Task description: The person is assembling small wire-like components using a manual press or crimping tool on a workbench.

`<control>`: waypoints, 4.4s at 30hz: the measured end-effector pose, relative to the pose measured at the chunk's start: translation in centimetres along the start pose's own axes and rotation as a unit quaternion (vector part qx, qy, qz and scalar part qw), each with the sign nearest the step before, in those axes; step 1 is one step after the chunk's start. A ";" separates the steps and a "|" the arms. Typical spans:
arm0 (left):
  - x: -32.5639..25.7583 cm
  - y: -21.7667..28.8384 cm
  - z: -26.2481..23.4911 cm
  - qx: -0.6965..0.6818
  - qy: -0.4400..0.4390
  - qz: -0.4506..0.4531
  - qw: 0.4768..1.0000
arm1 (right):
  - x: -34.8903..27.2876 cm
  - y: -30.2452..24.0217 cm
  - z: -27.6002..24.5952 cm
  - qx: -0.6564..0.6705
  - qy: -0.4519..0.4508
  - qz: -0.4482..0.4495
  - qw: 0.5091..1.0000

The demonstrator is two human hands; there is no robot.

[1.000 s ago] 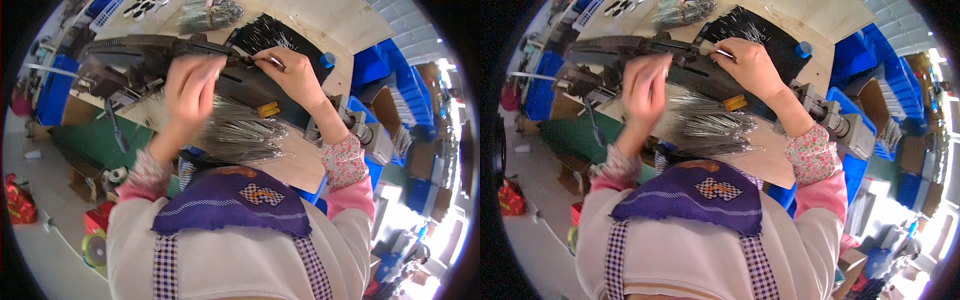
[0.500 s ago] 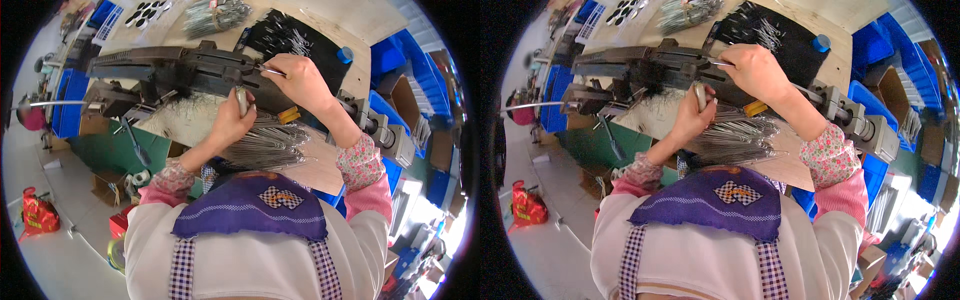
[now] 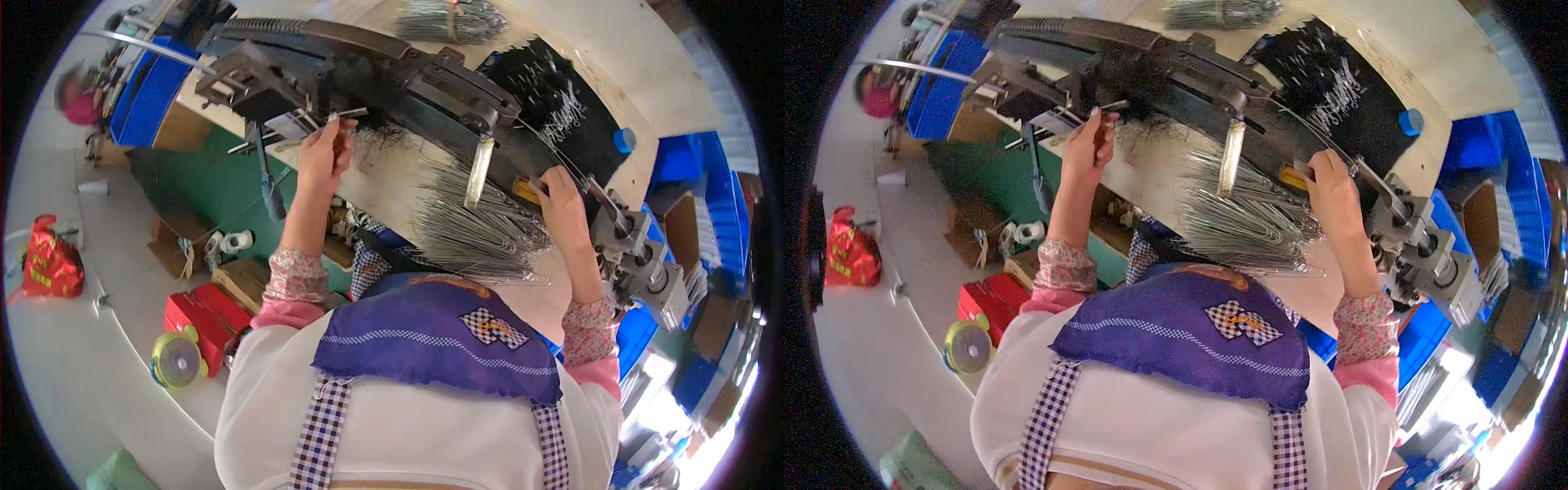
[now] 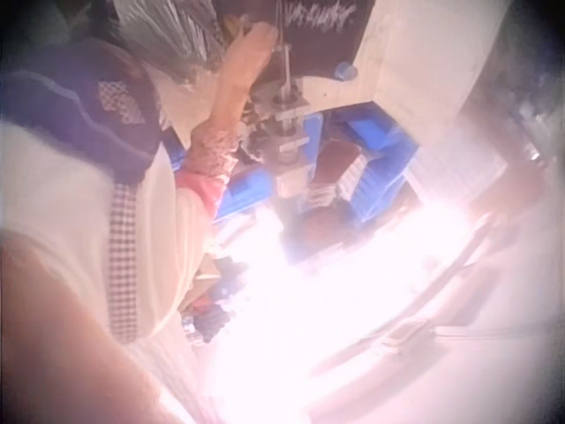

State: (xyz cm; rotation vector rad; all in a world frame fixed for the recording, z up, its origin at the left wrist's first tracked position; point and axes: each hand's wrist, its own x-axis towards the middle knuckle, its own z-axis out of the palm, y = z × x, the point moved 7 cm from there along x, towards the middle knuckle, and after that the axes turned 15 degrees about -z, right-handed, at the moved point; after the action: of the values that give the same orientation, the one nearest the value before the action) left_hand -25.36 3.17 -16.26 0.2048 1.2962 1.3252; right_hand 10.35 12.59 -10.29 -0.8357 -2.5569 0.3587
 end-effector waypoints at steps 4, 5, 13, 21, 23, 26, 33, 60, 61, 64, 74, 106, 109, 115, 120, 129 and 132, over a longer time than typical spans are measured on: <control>0.6 -1.6 -1.1 -0.116 0.024 0.078 0.990 | -1.4 -2.4 -2.7 0.029 -0.024 -0.019 0.999; -0.2 -2.6 0.7 -0.123 0.006 0.068 0.990 | -2.1 -3.4 -3.8 0.079 -0.044 0.016 0.996; -8.7 -6.1 26.5 0.108 -0.423 -0.144 0.888 | -1.9 -4.7 -11.5 0.141 -0.041 0.138 0.980; -5.0 -7.7 24.7 0.042 -0.233 -0.093 0.967 | -1.5 -2.5 -14.1 0.108 0.082 0.170 0.976; -5.2 -6.8 24.4 0.024 -0.209 -0.056 0.976 | 2.7 -1.7 -13.3 0.045 0.145 0.026 0.988; -4.7 -7.0 24.3 0.046 -0.195 -0.062 0.978 | 7.5 -0.3 -6.9 0.000 -0.037 -0.054 0.998; -5.0 -7.0 23.9 0.015 -0.184 -0.069 0.980 | 6.8 0.3 -6.3 0.309 -0.066 0.082 0.945; -6.4 -5.2 23.6 -0.266 -0.334 -0.152 0.891 | 8.2 -3.6 -8.0 0.027 0.051 -0.052 0.997; -6.4 -5.0 23.8 -0.270 -0.332 -0.151 0.891 | 8.6 -3.8 -7.9 0.021 0.053 -0.072 0.996; -6.4 -4.3 23.7 -0.235 -0.328 -0.141 0.904 | 8.6 -4.1 -8.2 -0.005 0.043 -0.098 0.994; -6.2 -4.9 24.0 -0.245 -0.376 -0.170 0.877 | 6.7 -7.8 -9.1 -0.094 0.085 -0.181 0.975; -6.7 -4.1 22.7 -0.232 -0.371 -0.126 0.890 | 7.0 -8.5 -10.4 -0.095 0.082 -0.042 0.991; -6.0 -4.0 23.3 -0.236 -0.371 -0.155 0.884 | 7.0 -7.8 -7.6 -0.187 -0.039 -0.060 0.980; -6.8 -2.7 23.5 -0.202 -0.344 -0.168 0.901 | 7.1 -8.1 -5.9 -0.268 -0.060 -0.086 0.958; -6.3 -4.6 23.3 -0.103 -0.304 -0.163 0.933 | 1.4 -8.2 -6.8 -0.053 0.042 -0.088 0.994; -8.4 -11.6 22.4 -0.119 -0.292 -0.233 0.920 | -12.9 -7.9 3.0 0.060 -0.088 0.127 0.986; -11.7 -8.3 18.0 -0.067 -0.434 -0.163 0.884 | -12.9 -8.3 3.1 0.092 -0.066 0.123 0.986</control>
State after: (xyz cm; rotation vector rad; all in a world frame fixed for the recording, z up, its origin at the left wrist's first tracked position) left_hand -3.55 0.86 -9.33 0.4069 0.4417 0.8499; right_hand 14.22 -2.12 -14.00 -1.0911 -2.4935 0.7374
